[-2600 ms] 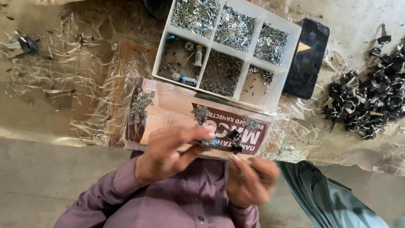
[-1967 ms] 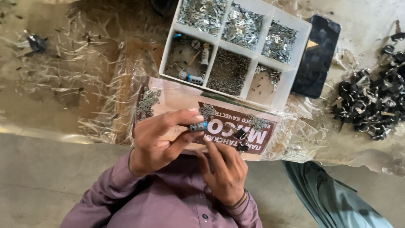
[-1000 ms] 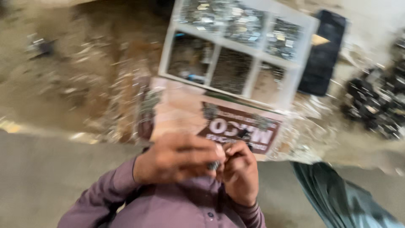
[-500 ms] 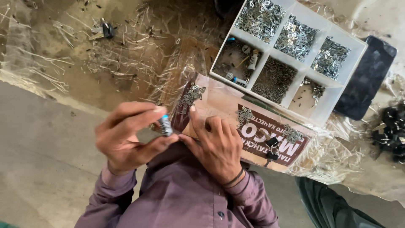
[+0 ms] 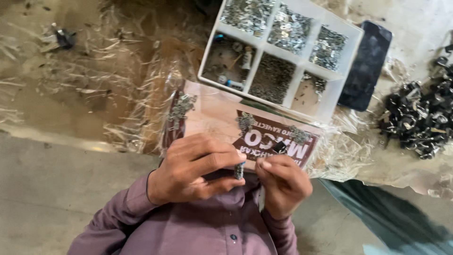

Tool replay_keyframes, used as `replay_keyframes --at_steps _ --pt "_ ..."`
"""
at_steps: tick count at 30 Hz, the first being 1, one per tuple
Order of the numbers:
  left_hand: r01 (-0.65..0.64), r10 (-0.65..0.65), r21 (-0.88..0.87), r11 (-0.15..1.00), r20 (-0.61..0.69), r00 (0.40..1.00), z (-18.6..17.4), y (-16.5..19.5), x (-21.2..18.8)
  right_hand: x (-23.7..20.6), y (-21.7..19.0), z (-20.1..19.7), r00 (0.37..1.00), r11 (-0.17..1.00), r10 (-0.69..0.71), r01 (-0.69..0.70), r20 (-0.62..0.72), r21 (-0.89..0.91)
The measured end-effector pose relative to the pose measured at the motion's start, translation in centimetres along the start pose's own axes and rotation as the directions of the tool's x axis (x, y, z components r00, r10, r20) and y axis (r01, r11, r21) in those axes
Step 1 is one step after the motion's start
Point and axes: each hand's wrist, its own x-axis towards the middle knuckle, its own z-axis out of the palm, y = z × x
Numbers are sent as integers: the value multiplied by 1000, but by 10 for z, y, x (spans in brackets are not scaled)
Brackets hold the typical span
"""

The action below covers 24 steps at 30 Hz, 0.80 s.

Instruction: The person picks small metal fitting parts from a compartment box and from piles on the table, fits the components together by hand, and places the finished assemblies into a plastic basket, repeating the assembly cycle.

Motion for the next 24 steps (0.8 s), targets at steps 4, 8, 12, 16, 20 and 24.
replay_keyframes --at_steps 4,8,12,16,20,24 --pt "-13 15 -40 999 49 999 -4 -2 -5 1 -13 18 980 977 -196 197 -22 77" --pt "-45 46 -41 998 34 998 -9 -3 -16 -6 -26 28 973 971 -222 215 63 101" --pt "-29 31 -58 998 34 999 -15 -2 -28 -15 -27 38 976 976 -211 208 60 61" --pt "-22 24 -58 998 34 999 -18 -1 -35 -21 -25 47 984 976 -177 172 31 135" --pt "-18 22 -92 996 41 999 -19 -1 -38 -24 -24 48 986 975 -163 156 30 161" --pt "-29 33 -75 997 57 998 -20 -1 -40 -26 -25 51 982 975 -184 178 41 131"
